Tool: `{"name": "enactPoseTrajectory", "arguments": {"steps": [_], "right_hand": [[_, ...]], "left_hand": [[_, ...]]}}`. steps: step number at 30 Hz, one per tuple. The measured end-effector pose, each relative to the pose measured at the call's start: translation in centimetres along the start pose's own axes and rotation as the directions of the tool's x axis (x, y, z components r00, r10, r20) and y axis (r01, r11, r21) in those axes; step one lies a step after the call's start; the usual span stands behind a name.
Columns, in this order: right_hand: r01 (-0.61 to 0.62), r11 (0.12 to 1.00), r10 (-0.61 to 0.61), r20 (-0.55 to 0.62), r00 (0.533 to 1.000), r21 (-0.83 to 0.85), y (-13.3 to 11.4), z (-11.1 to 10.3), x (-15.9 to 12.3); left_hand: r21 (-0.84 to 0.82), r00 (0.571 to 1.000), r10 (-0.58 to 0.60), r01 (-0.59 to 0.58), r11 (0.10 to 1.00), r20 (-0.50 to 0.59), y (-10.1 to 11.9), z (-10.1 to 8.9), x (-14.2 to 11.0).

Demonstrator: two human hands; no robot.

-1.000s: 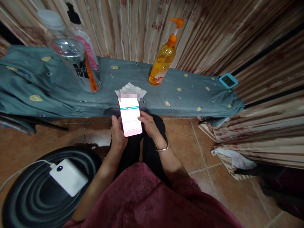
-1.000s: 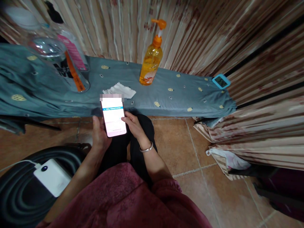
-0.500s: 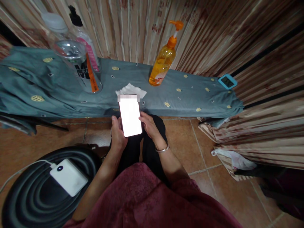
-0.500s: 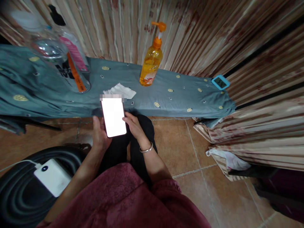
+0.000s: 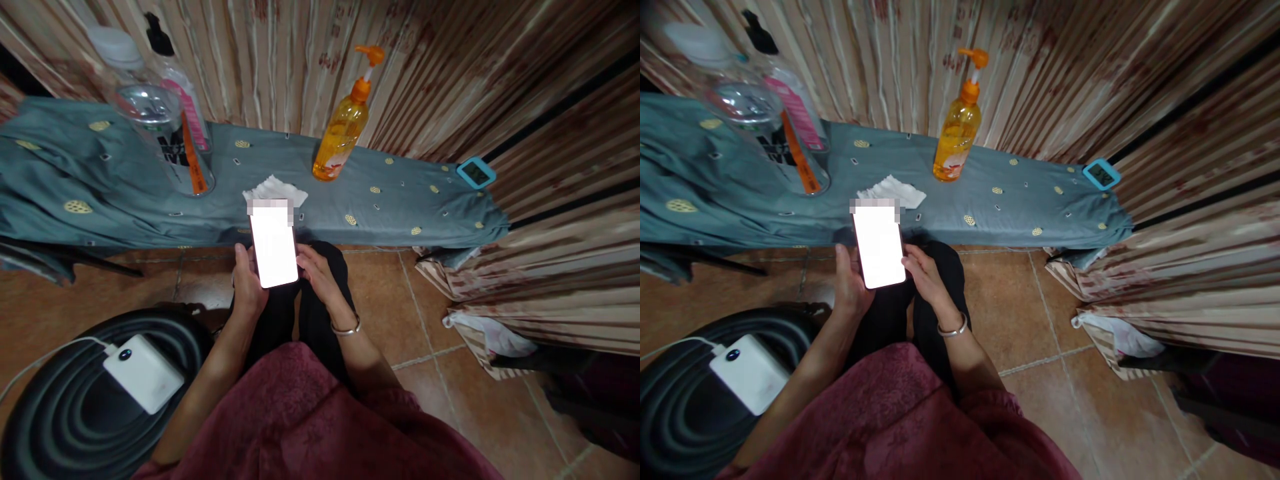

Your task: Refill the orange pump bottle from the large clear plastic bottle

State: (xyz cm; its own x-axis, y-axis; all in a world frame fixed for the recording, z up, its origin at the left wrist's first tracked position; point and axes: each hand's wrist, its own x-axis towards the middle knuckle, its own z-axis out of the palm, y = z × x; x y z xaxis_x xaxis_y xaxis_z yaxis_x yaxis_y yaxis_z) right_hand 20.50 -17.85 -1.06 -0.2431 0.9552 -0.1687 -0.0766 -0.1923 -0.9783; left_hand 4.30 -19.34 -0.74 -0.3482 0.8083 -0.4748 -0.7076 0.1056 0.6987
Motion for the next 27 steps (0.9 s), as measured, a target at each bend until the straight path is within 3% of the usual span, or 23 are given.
{"name": "enactPoseTrajectory", "arguments": {"steps": [13,21,27], "right_hand": [[-0.105,0.994,0.104,0.095,0.990,0.010,-0.08,0.69,-0.47],[-0.111,0.992,0.102,0.125,0.987,0.063,-0.22,0.72,-0.40],[-0.095,0.991,0.081,0.150,0.985,0.090,0.33,0.38,-0.24]], "left_hand": [[0.055,1.000,0.012,-0.013,0.998,0.007,-0.09,-0.25,0.22],[0.022,1.000,-0.028,0.028,0.999,0.007,0.40,0.09,-0.10],[0.038,1.000,0.008,-0.009,0.999,0.014,0.01,-0.14,0.14]]}}
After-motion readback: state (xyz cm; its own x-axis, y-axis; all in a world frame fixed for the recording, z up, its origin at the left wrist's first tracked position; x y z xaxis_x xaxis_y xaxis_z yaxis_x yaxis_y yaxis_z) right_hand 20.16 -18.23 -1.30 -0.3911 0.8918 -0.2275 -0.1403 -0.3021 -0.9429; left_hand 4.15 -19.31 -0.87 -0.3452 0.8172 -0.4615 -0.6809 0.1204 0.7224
